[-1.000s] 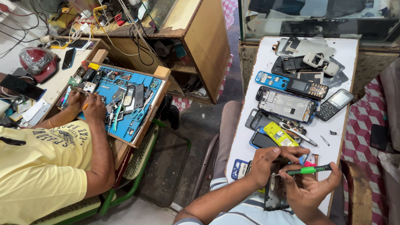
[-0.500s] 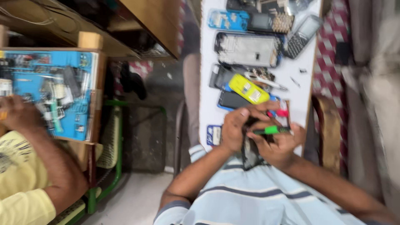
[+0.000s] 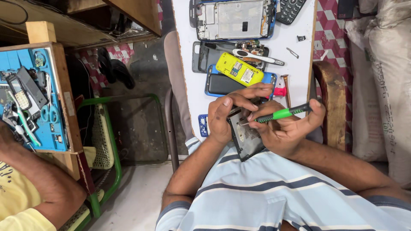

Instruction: The person uses a screwdriver to remove screws from a disassembled mobile phone chassis, then repositions the device and continues unscrewing internal components. The workspace contains multiple disassembled phones and tools on a cluttered table.

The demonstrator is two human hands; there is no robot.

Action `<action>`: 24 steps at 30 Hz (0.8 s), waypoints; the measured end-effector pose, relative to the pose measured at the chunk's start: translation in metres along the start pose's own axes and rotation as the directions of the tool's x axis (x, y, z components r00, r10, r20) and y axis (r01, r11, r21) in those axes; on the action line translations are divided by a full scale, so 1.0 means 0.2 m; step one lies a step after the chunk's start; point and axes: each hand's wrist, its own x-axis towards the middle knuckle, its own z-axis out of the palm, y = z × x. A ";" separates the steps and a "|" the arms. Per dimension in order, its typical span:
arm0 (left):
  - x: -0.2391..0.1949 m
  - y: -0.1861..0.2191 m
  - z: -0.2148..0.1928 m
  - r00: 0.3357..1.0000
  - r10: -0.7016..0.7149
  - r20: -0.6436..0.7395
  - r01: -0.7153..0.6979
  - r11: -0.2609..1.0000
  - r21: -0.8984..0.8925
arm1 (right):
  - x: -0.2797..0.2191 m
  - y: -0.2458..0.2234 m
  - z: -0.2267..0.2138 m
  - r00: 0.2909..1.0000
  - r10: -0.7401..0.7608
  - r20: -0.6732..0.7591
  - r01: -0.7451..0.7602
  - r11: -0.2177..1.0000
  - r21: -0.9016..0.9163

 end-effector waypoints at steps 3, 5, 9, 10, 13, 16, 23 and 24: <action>0.00 0.00 0.00 1.000 -0.010 0.000 0.010 1.000 0.006 | -0.01 0.00 0.00 1.000 -0.009 0.020 0.010 0.999 -0.040; -0.01 0.00 0.00 1.000 -0.007 0.006 0.007 1.000 0.010 | -0.01 0.01 0.00 0.999 -0.018 0.051 0.021 0.998 -0.058; -0.01 0.00 0.00 1.000 -0.009 -0.026 0.008 0.999 -0.039 | 0.00 0.02 0.00 0.997 0.000 0.072 0.000 1.000 0.004; -0.01 0.00 0.00 1.000 -0.012 -0.029 0.011 0.999 -0.035 | 0.00 0.01 0.00 0.998 0.004 0.068 -0.004 1.000 0.002; -0.01 0.00 0.01 1.000 0.015 -0.009 -0.016 1.000 -0.010 | 0.00 0.00 0.00 0.999 0.026 0.019 -0.026 1.000 0.017; -0.01 -0.01 0.01 1.000 0.019 -0.013 -0.019 0.999 -0.036 | -0.01 0.00 0.00 0.999 0.025 0.021 -0.025 1.000 -0.005; -0.02 -0.01 0.01 1.000 0.002 -0.026 -0.004 0.999 -0.052 | -0.02 0.02 0.00 0.998 -0.001 0.070 0.002 1.000 -0.015; -0.01 0.00 0.01 1.000 0.008 -0.022 -0.009 0.999 -0.045 | -0.01 0.01 0.00 0.999 -0.002 0.047 0.003 1.000 -0.027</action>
